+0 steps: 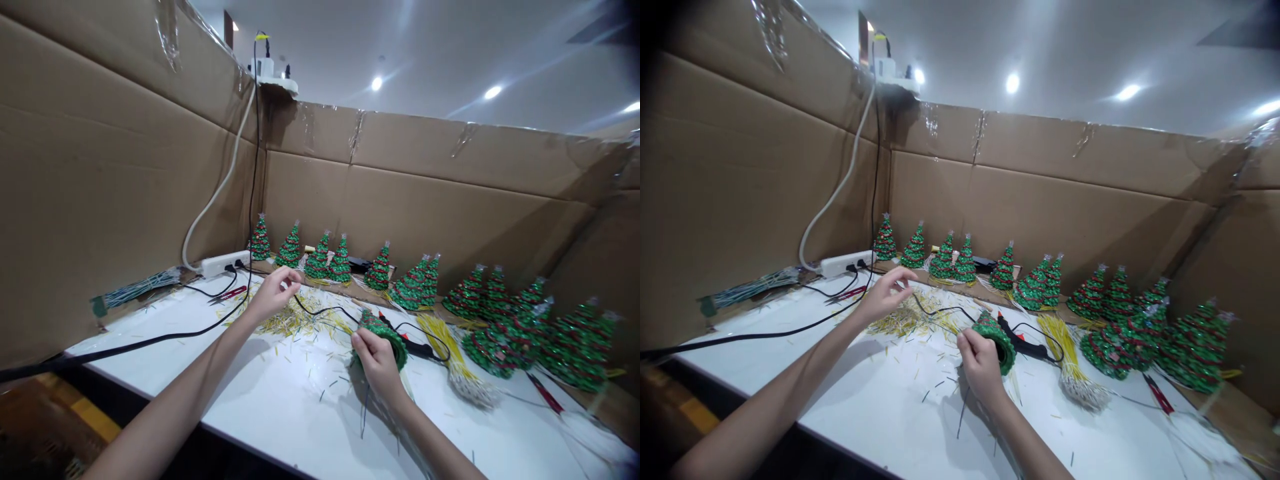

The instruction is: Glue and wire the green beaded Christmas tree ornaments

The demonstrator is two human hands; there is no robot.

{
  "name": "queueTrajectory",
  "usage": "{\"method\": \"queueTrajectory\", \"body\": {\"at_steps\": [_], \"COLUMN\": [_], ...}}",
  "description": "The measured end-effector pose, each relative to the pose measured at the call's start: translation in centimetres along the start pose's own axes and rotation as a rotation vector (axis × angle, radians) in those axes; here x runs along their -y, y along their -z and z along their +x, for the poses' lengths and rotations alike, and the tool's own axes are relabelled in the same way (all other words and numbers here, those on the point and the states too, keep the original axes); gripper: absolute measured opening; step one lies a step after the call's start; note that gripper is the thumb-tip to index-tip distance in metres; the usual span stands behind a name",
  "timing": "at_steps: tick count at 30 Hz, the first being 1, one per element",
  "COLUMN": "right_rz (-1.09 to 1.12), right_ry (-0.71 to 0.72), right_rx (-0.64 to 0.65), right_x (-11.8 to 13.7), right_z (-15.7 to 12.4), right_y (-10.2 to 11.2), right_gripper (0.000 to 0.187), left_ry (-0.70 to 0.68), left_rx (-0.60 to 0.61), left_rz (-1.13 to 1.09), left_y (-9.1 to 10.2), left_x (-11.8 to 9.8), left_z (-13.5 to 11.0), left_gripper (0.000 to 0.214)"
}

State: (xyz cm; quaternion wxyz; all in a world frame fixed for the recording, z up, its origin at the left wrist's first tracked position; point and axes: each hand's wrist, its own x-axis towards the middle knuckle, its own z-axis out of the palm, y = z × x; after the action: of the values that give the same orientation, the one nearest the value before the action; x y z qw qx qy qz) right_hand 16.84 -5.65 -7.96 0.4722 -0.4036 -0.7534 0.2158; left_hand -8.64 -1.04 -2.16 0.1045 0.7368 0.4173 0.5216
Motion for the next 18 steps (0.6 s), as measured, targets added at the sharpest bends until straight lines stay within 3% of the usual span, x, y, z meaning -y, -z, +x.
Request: {"method": "queueTrajectory", "body": {"at_steps": [5, 9, 15, 18], "right_rz": [-0.010, -0.025, -0.015, -0.038], "right_ry": [-0.001, 0.004, 0.024, 0.044], "right_rx": [0.031, 0.045, 0.050, 0.053], "right_x": [0.2, 0.1, 0.3, 0.3], "right_z": [0.0, -0.1, 0.1, 0.0], "right_y": [-0.2, -0.4, -0.6, -0.5], "right_gripper": [0.039, 0.039, 0.039, 0.039], "left_ry": [-0.214, -0.232, -0.115, -0.003], "left_rx": [0.191, 0.267, 0.241, 0.116], "left_rz": [-0.115, -0.206, -0.380, -0.491], "left_y": [-0.9, -1.9, -2.5, -2.2], "left_x": [-2.3, -3.0, -2.4, -1.7], "left_z": [-0.8, -1.3, -1.2, -0.9], "left_gripper": [0.019, 0.013, 0.021, 0.026]}}
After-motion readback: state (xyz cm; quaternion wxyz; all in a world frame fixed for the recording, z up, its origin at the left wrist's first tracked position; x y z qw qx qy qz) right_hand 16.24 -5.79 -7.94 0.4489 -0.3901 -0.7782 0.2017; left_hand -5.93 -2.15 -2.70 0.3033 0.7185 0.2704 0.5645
